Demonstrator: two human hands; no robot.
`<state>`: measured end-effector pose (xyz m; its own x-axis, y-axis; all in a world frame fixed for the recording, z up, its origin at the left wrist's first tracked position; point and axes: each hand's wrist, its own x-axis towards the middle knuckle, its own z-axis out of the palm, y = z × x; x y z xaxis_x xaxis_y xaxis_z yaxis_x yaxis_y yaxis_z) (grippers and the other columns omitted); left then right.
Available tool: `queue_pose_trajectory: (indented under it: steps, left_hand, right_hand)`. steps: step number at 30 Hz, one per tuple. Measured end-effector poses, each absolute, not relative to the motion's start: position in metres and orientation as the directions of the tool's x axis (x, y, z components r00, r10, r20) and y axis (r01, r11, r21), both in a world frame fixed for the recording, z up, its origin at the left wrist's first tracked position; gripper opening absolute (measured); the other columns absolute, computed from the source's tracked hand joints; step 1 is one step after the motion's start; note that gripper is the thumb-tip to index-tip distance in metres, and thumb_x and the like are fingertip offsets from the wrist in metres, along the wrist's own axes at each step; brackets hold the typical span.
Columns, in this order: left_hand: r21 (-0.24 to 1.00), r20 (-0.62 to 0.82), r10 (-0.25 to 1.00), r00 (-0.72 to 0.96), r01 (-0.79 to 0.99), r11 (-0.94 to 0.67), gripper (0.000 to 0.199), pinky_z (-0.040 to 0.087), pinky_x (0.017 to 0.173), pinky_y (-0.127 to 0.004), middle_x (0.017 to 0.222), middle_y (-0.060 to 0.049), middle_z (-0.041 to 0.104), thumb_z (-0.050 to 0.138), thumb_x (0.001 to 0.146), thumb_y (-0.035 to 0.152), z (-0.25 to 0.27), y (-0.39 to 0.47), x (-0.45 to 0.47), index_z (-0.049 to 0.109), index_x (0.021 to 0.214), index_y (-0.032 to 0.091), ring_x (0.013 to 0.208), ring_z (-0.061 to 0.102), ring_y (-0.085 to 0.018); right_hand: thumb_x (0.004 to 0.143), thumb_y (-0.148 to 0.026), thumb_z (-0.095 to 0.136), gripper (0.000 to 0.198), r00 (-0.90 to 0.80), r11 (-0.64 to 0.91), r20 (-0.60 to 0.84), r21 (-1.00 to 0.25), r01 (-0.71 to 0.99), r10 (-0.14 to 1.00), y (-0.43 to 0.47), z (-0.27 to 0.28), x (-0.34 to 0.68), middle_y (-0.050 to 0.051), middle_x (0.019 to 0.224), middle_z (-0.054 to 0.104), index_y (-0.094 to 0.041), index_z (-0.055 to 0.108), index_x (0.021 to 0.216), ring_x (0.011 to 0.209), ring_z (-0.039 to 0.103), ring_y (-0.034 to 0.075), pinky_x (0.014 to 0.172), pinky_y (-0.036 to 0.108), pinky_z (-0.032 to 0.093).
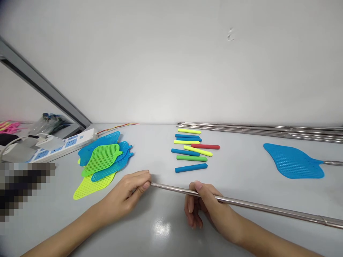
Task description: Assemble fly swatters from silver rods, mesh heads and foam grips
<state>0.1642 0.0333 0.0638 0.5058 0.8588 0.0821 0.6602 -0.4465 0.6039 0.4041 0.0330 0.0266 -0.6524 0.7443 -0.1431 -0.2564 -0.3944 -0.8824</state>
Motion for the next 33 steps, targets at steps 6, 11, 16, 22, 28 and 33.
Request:
queue_pose_trajectory:
  steps: [6, 11, 16, 22, 28, 33]
  left_hand:
    - [0.612, 0.059, 0.851, 0.522, 0.654, -0.444, 0.028, 0.030, 0.055, -0.024, 0.062, 0.003, 0.035, 0.029, 0.091, 0.020, 0.062, 0.032, 0.165, 0.028, 0.063, 0.018, 0.058, 0.037, -0.011]
    - [0.621, 0.038, 0.850, 0.525, 0.654, -0.432, 0.027, 0.030, 0.055, -0.024, 0.063, 0.002, 0.036, 0.028, 0.090, 0.019, 0.064, 0.030, 0.167, 0.028, 0.063, 0.019, 0.058, 0.037, -0.012]
    - [0.625, 0.031, 0.848, 0.529, 0.652, -0.429, 0.027, 0.031, 0.056, -0.024, 0.063, 0.002, 0.036, 0.028, 0.090, 0.017, 0.064, 0.029, 0.168, 0.028, 0.064, 0.019, 0.059, 0.038, -0.012]
    - [0.612, 0.038, 0.848, 0.528, 0.659, -0.437, 0.026, 0.031, 0.055, -0.025, 0.063, 0.002, 0.037, 0.028, 0.090, 0.017, 0.064, 0.030, 0.168, 0.031, 0.063, 0.019, 0.059, 0.038, -0.012]
    - [0.585, 0.029, 0.839, 0.543, 0.672, -0.455, 0.025, 0.033, 0.057, -0.024, 0.066, 0.002, 0.041, 0.029, 0.090, 0.020, 0.066, 0.029, 0.170, 0.038, 0.067, 0.018, 0.060, 0.041, -0.011]
    - [0.558, 0.050, 0.837, 0.545, 0.679, -0.476, 0.021, 0.035, 0.061, -0.022, 0.071, 0.001, 0.047, 0.032, 0.092, 0.023, 0.070, 0.032, 0.171, 0.048, 0.080, 0.018, 0.065, 0.045, -0.011]
  right_hand:
    - [0.091, -0.045, 0.025, 0.047, -0.659, -0.389, -0.144, -0.889, -0.240, 0.738, 0.032, 0.026, 0.404, 0.002, 0.053, 0.054, -0.016, 0.050, 0.064, 0.048, 0.049, 0.012, 0.045, 0.023, 0.035]
    - [0.090, -0.048, 0.025, 0.047, -0.662, -0.390, -0.148, -0.890, -0.234, 0.735, 0.032, 0.026, 0.404, 0.002, 0.054, 0.054, -0.016, 0.049, 0.065, 0.049, 0.049, 0.013, 0.047, 0.024, 0.036]
    - [0.090, -0.047, 0.025, 0.048, -0.660, -0.385, -0.137, -0.890, -0.246, 0.739, 0.031, 0.025, 0.404, 0.002, 0.054, 0.054, -0.016, 0.049, 0.064, 0.048, 0.049, 0.012, 0.046, 0.023, 0.036]
    - [0.089, -0.048, 0.028, 0.047, -0.661, -0.405, -0.151, -0.880, -0.249, 0.735, 0.033, 0.026, 0.404, 0.002, 0.054, 0.054, -0.016, 0.048, 0.062, 0.049, 0.049, 0.013, 0.046, 0.024, 0.036]
    - [0.088, -0.046, 0.030, 0.047, -0.601, -0.429, -0.186, -0.856, -0.289, 0.777, 0.036, 0.031, 0.403, 0.002, 0.050, 0.053, -0.016, 0.049, 0.057, 0.047, 0.048, 0.013, 0.044, 0.024, 0.034]
    - [0.088, -0.041, 0.032, 0.046, -0.535, -0.422, -0.206, -0.849, -0.319, 0.819, 0.034, 0.035, 0.403, 0.002, 0.045, 0.052, -0.016, 0.049, 0.053, 0.043, 0.046, 0.013, 0.042, 0.023, 0.032]
